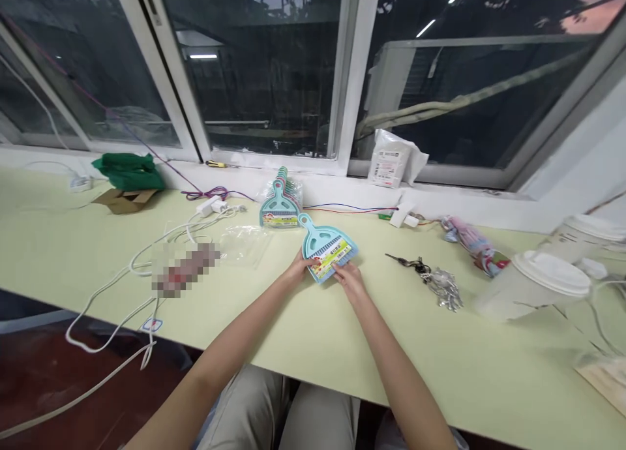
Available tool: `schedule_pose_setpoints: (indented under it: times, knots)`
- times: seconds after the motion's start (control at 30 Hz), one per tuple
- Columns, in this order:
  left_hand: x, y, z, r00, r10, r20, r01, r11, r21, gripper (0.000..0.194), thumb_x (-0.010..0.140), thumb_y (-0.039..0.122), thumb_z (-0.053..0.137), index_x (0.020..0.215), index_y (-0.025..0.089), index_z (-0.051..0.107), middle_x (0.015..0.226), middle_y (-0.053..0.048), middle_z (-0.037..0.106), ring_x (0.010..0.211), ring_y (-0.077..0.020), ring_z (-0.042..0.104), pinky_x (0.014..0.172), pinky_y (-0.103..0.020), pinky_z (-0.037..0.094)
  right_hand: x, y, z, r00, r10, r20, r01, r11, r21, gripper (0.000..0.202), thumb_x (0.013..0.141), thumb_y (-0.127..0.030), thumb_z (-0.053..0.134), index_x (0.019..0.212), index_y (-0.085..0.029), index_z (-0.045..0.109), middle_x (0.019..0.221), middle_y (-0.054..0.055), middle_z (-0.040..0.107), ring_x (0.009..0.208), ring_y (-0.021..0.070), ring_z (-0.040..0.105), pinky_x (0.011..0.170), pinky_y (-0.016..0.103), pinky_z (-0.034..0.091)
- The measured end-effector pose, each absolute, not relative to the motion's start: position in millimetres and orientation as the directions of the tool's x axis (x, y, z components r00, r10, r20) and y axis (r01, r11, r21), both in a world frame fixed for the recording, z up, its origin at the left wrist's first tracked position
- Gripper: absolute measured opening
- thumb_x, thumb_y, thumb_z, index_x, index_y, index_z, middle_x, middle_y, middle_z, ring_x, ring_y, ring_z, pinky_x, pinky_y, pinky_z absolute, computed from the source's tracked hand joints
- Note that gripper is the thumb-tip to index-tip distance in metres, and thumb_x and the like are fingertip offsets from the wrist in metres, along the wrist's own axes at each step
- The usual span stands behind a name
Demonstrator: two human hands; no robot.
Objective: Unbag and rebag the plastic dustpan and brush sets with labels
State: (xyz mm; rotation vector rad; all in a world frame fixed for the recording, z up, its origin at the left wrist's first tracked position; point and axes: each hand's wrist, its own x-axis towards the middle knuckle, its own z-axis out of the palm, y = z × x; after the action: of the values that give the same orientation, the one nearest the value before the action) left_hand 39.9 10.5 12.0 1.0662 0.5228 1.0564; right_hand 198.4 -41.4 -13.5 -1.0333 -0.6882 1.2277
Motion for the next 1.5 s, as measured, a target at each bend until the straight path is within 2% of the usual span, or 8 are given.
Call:
schedule_pose_setpoints:
  times: [0.23,0.33,0.47,0.6,0.8,1.07,1.37,1.5]
  knots:
    - [-14,22,45,-0.218,0.911,0.351,0.173,-0.318,0.932,0.049,0.077,0.032,0.067,0.122,0.019,0.053,0.144,-0.017,0.038,0.145,-0.0329,0.009,0.113,-0.048,0.017,208,-43,-9,0.329,0.931,-0.155,-0.464,0.016,-0.886,0.041,0.052,-0.01,0.082,0.087,-0.022,0.064,0.086,0.001,0.074,0.09,0.0212,0.071,0.079,0.032,0.062]
    - [-71,38,48,-0.402,0.82,0.406,0.424,-0.227,0.877,0.034,0.079,0.017,0.057,0.114,0.019,0.056,0.148,-0.017,0.034,0.144,-0.0324,0.011,0.112,-0.051,0.013,213,-45,-9,0.341,0.926,-0.159,-0.488,0.03,-0.872,0.04,0.053,-0.008,0.081,0.087,-0.021,0.064,0.087,0.001,0.074,0.088,0.0207,0.072,0.079,0.031,0.062]
    - [-121,53,31,-0.574,0.759,0.309,0.468,-0.006,0.884,0.01,0.074,0.007,0.053,0.075,0.017,0.056,0.117,-0.022,0.055,0.133,-0.0384,0.032,0.105,-0.057,0.02,219,-47,-7,0.346,0.931,-0.119,-0.473,0.063,-0.879,0.038,0.055,-0.009,0.08,0.088,-0.021,0.064,0.087,0.001,0.074,0.086,0.0201,0.072,0.08,0.031,0.062]
    - [-102,53,26,-0.503,0.822,0.266,0.465,-0.001,0.885,0.014,0.075,0.009,0.055,0.065,0.018,0.054,0.094,-0.016,0.059,0.119,-0.0358,0.046,0.101,-0.05,0.027,221,-48,0,0.31,0.945,-0.105,-0.433,0.042,-0.9,0.039,0.055,-0.01,0.081,0.09,-0.02,0.065,0.086,0.002,0.074,0.084,0.0205,0.072,0.076,0.032,0.063]
    - [-30,35,26,-0.243,0.905,0.349,0.462,-0.208,0.862,0.018,0.082,0.019,0.057,0.095,0.025,0.067,0.097,-0.009,0.059,0.1,-0.0277,0.054,0.093,-0.038,0.035,218,-60,18,0.084,0.992,-0.091,-0.321,-0.06,-0.945,0.041,0.056,-0.014,0.083,0.094,-0.016,0.068,0.092,0.006,0.075,0.079,0.0191,0.072,0.069,0.027,0.061]
    - [-23,34,16,-0.19,0.888,0.419,0.522,-0.27,0.809,0.017,0.085,0.025,0.057,0.095,0.023,0.071,0.099,-0.012,0.059,0.108,-0.0311,0.049,0.101,-0.043,0.027,226,-62,25,0.192,0.963,-0.188,-0.265,-0.134,-0.955,0.038,0.055,-0.006,0.08,0.09,-0.015,0.069,0.085,0.006,0.076,0.073,0.0192,0.072,0.065,0.027,0.06]
    - [11,5,30,0.176,0.859,0.481,0.343,-0.512,0.788,0.019,0.08,0.034,0.067,0.097,0.028,0.073,0.102,-0.009,0.061,0.113,-0.0298,0.047,0.106,-0.044,0.023,190,-61,19,0.208,0.971,-0.116,-0.33,-0.042,-0.943,0.041,0.055,-0.014,0.083,0.092,-0.017,0.067,0.083,0.004,0.075,0.077,0.0211,0.072,0.072,0.032,0.061]
    - [16,-4,41,-0.111,0.878,0.466,0.148,-0.449,0.881,0.049,0.073,0.04,0.074,0.119,0.027,0.063,0.136,-0.011,0.047,0.137,-0.0328,0.027,0.111,-0.044,0.022,182,-59,13,0.28,0.956,-0.083,-0.372,0.028,-0.928,0.038,0.055,-0.019,0.084,0.089,-0.017,0.066,0.085,0.005,0.075,0.083,0.0222,0.072,0.077,0.034,0.06]
